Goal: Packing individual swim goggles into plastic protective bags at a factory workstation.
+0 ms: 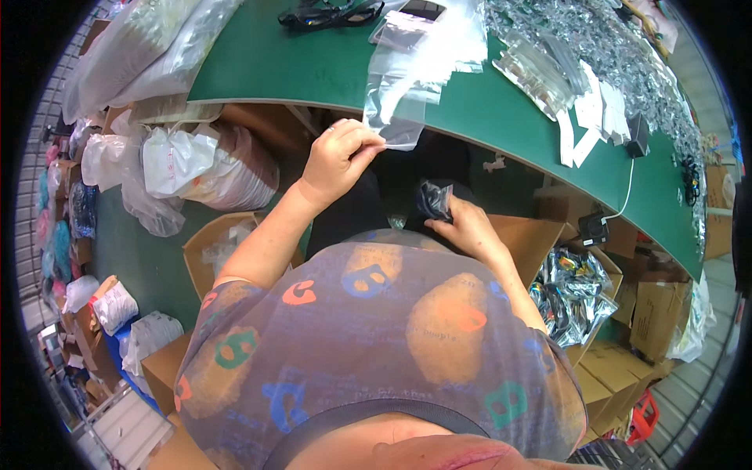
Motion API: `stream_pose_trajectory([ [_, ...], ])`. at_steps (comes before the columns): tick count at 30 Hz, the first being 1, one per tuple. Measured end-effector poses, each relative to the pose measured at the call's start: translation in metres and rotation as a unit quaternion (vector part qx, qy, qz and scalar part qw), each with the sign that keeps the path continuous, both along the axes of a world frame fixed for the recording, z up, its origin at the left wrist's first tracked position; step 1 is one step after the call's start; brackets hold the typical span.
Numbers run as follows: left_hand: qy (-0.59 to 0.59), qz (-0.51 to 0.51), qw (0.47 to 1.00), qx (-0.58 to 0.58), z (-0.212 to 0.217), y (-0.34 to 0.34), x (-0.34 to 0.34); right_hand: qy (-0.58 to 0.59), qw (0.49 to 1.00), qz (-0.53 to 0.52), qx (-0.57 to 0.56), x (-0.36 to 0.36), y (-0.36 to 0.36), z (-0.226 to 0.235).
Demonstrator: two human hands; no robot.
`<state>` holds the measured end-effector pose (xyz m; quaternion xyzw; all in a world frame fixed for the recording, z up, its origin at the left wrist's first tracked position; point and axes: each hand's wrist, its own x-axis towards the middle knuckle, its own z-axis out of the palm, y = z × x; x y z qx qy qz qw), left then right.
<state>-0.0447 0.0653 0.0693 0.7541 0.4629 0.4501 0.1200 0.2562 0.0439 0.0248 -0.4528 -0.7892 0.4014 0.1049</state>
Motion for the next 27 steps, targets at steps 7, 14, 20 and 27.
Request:
stream_pose_trajectory([
  [7,-0.379,-0.029,0.823,-0.423,-0.060,-0.073,0.020,0.144,0.975,-0.077,-0.153,0.009,-0.005,-0.005],
  [14,-0.397,-0.019,0.812,-0.427,-0.065,-0.078,0.023,0.200,0.907,-0.116,-0.352,-0.009,-0.004,0.024],
  [20,-0.217,-0.015,0.907,-0.362,-0.055,-0.071,0.030,0.335,0.843,-0.195,-0.373,-0.031,-0.005,0.006],
  [27,-0.024,-0.034,0.983,-0.179,-0.059,-0.068,0.036,0.323,0.846,-0.211,-0.368,-0.051,-0.009,-0.007],
])
